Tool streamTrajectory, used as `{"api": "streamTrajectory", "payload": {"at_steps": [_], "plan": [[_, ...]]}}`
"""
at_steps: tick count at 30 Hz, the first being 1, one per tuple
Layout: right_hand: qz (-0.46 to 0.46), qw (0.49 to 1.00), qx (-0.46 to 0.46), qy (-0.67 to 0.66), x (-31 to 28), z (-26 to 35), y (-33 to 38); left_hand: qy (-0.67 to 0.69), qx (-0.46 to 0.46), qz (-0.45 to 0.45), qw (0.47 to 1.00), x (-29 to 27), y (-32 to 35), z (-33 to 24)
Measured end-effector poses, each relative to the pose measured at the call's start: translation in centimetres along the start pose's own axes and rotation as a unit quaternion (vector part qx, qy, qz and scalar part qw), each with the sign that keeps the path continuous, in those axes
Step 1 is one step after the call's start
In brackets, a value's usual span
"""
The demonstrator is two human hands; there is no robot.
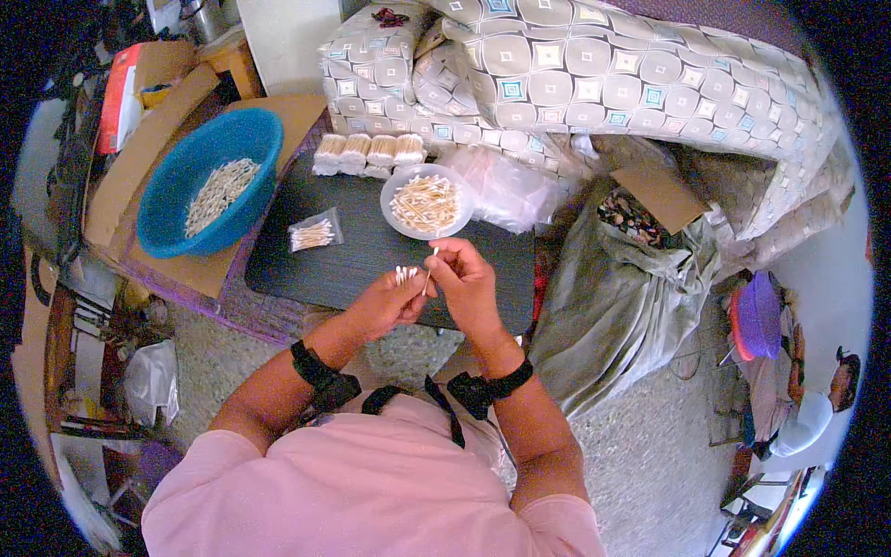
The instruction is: The person is sorting and packing cotton swabs into small plastic bags.
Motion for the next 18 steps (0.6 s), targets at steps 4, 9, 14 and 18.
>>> {"api": "streamTrajectory", "payload": {"at_steps": [4,9,14,18], "plan": [[0.002,1.000,0.012,0.011,-0.5,-0.9,0.1,0.007,-0.004,-0.010,1.000,0.0,-0.4,0.4],[0.003,0.995,0.045,0.091,-1.1,-2.5,0.3,0.039,0.003,-0.002,0.999,-0.2,-0.6,0.3],[0.006,0.986,-0.022,0.165,-1.2,-2.4,-0.2,0.092,-0.017,0.006,0.996,-0.9,-0.6,0.4],[0.008,0.977,-0.048,0.209,-1.1,-2.6,-0.5,0.031,-0.010,-0.008,0.999,-2.6,-1.1,1.2]]}}
Point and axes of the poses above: each hand's wrist, its own y-axis away from the middle knuckle, its own x-axis out of the palm, z = x × y, the point moved 8 cm from there along -y, towards the middle knuckle, and after that the axes turned 4 degrees about -y, right-handed, at the moved point
